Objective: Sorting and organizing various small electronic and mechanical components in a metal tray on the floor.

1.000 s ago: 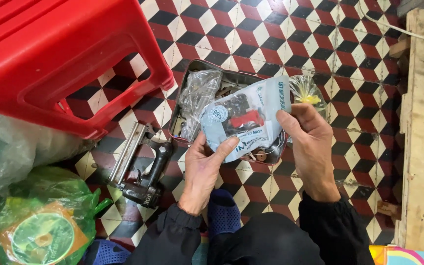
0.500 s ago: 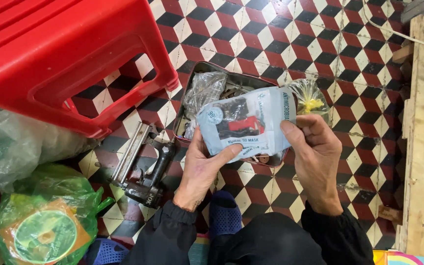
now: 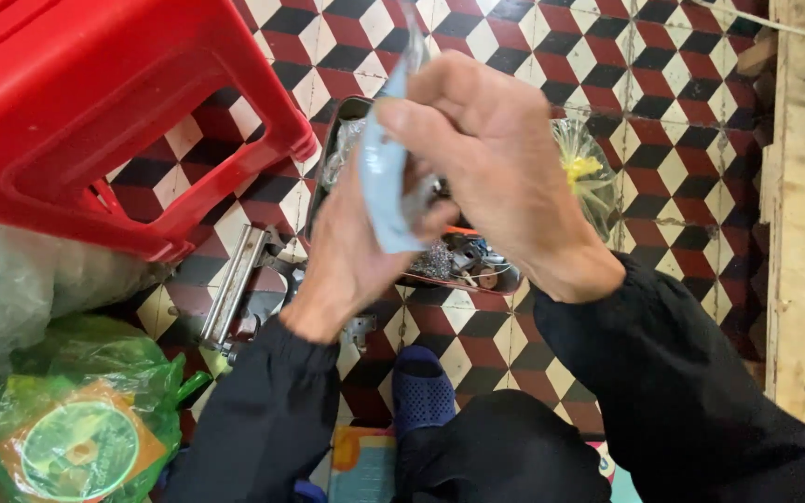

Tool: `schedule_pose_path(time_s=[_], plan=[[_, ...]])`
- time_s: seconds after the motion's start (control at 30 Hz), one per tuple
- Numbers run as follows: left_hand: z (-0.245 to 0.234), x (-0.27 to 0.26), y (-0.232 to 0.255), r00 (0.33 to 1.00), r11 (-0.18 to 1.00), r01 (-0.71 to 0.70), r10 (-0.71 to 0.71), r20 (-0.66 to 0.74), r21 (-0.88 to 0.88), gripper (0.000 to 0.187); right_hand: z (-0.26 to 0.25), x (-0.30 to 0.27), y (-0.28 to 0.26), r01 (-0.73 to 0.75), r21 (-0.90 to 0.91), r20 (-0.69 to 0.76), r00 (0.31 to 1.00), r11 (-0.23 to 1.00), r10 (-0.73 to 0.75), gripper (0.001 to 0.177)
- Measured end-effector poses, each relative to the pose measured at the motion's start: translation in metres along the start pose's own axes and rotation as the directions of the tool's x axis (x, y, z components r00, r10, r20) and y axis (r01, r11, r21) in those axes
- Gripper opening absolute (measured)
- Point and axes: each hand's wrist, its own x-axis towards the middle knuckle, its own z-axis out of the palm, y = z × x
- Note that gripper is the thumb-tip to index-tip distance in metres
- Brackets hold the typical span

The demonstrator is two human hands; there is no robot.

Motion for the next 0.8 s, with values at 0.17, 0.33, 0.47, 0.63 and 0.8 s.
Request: schedule_pose_path(time_s=[0.17, 0.33, 0.47, 0.63, 0.8], plan=[[0.024, 0.008, -0.062, 0.98, 0.375, 0.071, -0.197, -0.005, -0.924, 0.046, -0.04, -0.003, 0.021, 0.095, 0.095, 0.256, 0.959, 0.991, -0.117, 0.025], [-0.005, 0.0, -0.034, 0.596, 0.766, 0.467, -0.641, -0.483, -0.441, 0.103, -0.071, -0.059, 0.099, -0.247, -0.42, -0.063, 0.968, 0.873, 0.243, 0.028], [-0.025, -0.018, -0.043, 0.659, 0.789, 0.441, -0.608, -0.442, -0.427, 0.082, -0.037, -0.082, 0.146, -0.337, -0.35, 0.036, 0.927, 0.874, 0.372, 0.027], [-0.021, -0.021, -0.026, 0.652, 0.781, 0.419, -0.614, -0.445, -0.463, 0.079, 0.008, -0.065, 0.178, -0.4, -0.702, 0.092, 0.77, 0.589, 0.632, 0.067], [-0.02, -0.031, -0.028, 0.65, 0.781, 0.428, -0.615, -0.445, -0.454, 0.069, -0.016, -0.079, 0.197, -0.522, -0.366, -0.046, 0.837, 0.77, 0.546, 0.047]])
